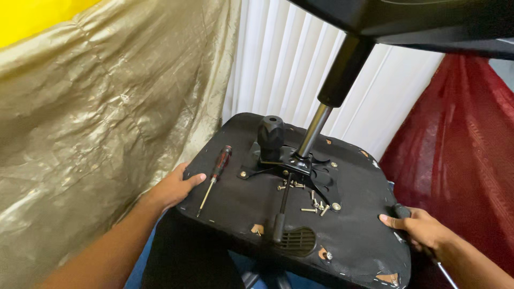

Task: The person uses a screwdriver to tighten screws into the underside of an overturned office chair seat. They repeatedly insert and turn the screwdriver to secure the screws to the chair base.

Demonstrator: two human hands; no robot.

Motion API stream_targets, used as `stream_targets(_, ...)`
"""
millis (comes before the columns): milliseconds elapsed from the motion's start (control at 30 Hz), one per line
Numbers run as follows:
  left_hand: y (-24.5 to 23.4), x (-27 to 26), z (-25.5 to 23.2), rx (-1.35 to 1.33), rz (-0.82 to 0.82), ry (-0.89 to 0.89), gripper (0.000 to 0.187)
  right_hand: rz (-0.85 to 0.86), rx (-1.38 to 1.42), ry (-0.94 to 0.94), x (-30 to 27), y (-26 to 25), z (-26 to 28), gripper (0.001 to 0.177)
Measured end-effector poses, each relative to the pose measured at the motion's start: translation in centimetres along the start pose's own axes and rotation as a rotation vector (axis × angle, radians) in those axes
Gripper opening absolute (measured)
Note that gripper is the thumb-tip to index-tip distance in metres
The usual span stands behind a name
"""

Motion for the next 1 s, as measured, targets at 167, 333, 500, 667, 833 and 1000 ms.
stream_targets(167, -3.2, -3.5, 1.1, 0.022, -0.082, -0.037, 0.066, 0.075, -0.055, -0.041, 2.1, 1.9, 3.1, 0.047)
stream_targets(333, -5.8, -6.6, 0.4, 0.144, -0.168, 0.026, 0.069, 0.138, -0.059, -0.074, 3.4, 3.9, 5.8, 0.046)
stream_targets(500, -7.5, -9.5, 0.6, 0.271, -0.303, -0.125, 0.076, 0.189, -0.056, -0.070, 5.0, 5.1, 7.6, 0.050)
stream_targets(667, -8.1, -11.6, 0.0, 0.317, -0.366, -0.141, 0.075, 0.214, -0.006, -0.138, 7.3, 5.8, 8.5, 0.045)
stream_targets(833, -9.3, -12.8, -0.1, 0.419, -0.451, -0.192, 0.077, 0.254, -0.046, -0.189, 9.7, 7.6, 9.8, 0.054)
stream_targets(1000, -10.4, -14.4, -0.3, 0.475, -0.525, -0.274, 0.076, 0.228, -0.080, -0.195, 10.3, 8.7, 11.9, 0.049)
Point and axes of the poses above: each hand's wrist, its own x-axis towards the middle knuckle, its own y-axis out of the palm, z = x × y, the point moved 8 cm from there along x, towards the middle knuckle, and after that the axes turned 1 degree about -y, right-handed, at the moved point
